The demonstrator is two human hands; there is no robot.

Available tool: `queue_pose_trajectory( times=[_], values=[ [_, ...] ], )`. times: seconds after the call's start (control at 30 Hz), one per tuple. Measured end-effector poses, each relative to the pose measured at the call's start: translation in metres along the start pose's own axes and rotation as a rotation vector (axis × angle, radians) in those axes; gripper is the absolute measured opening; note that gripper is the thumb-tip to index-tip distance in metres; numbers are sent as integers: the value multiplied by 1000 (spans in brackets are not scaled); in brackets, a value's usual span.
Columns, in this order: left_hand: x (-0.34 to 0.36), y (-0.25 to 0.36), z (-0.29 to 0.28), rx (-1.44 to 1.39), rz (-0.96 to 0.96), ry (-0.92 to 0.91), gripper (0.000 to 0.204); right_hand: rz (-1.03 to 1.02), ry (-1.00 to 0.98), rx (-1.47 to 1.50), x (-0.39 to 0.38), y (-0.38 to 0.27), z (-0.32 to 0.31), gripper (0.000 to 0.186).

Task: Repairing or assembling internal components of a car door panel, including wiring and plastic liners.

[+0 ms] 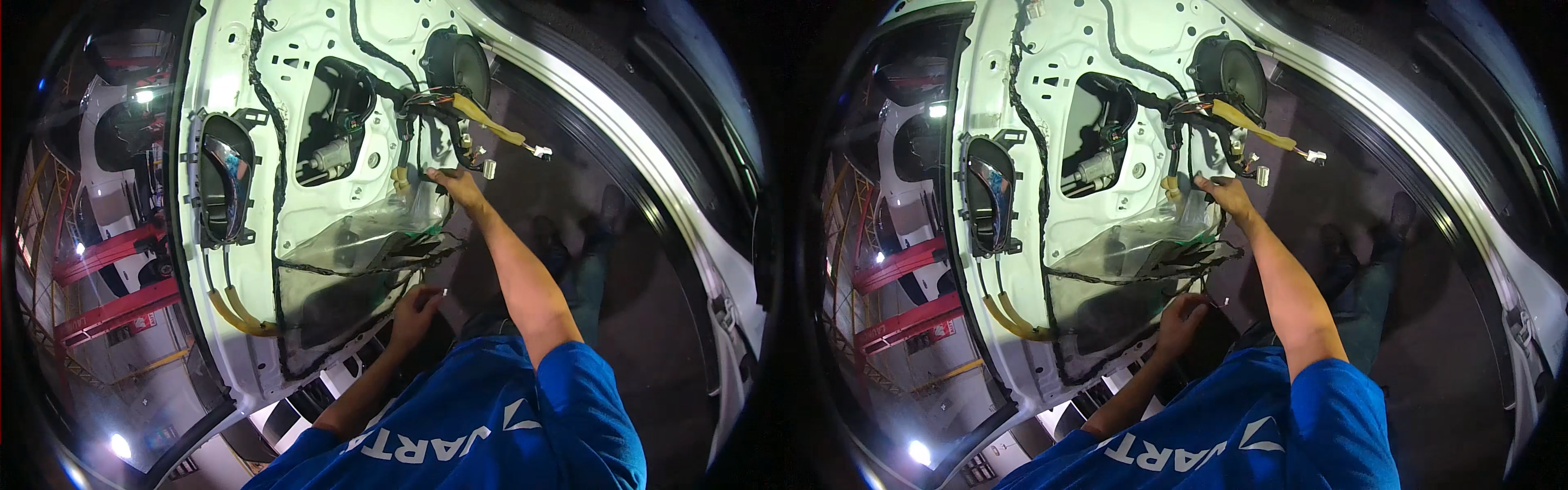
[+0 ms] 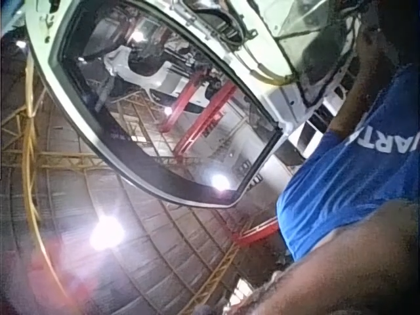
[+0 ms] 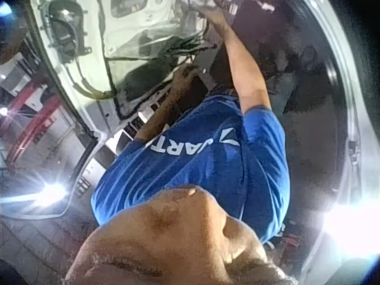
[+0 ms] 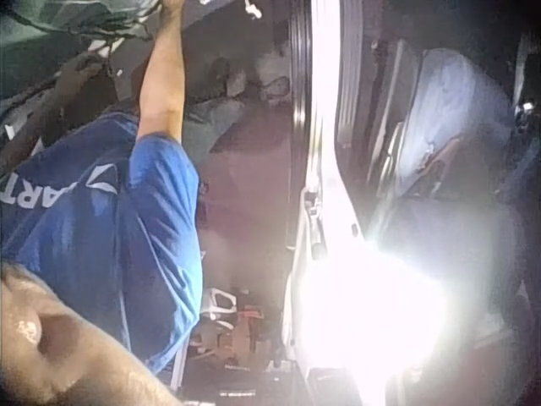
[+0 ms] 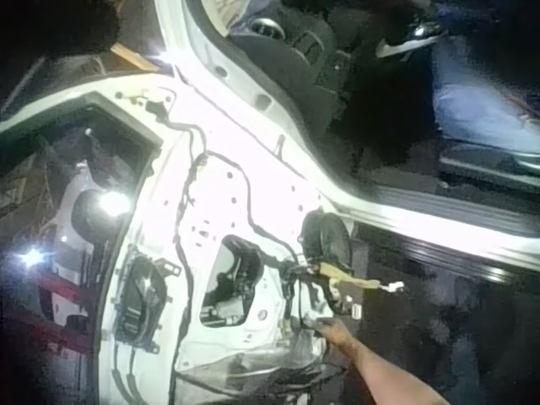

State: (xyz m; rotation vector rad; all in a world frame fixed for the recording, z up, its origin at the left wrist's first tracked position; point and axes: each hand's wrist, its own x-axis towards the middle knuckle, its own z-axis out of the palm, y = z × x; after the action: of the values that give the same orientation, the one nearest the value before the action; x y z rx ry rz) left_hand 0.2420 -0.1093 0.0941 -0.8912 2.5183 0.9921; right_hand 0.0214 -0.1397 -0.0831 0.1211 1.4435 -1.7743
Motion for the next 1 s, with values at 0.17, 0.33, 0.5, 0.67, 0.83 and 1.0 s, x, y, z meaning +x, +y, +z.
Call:
queue_pose_trajectory(
  times=[0.17,0.33,0.5,0.67,0.83,1.0],
  values=[
    [-51,-87,5,-1144,-852,394,49,113,-310,146,-7,14,-9,28],
    [-55,-108,-21,-583,-523,579,64,150,-97,222,-49,53,-3,29],
    [-33,-84,-41,-447,-283,524,74,252,-34,345,-57,66,8,39],
    [-10,-74,-43,-404,-289,531,72,412,-69,861,-54,48,-8,52],
    [-1,-69,-45,-431,-291,936,62,323,-164,486,-55,33,-23,39],
    [-14,-56,-52,-355,-320,1127,52,252,-166,363,-50,48,-18,40]
  ],
)
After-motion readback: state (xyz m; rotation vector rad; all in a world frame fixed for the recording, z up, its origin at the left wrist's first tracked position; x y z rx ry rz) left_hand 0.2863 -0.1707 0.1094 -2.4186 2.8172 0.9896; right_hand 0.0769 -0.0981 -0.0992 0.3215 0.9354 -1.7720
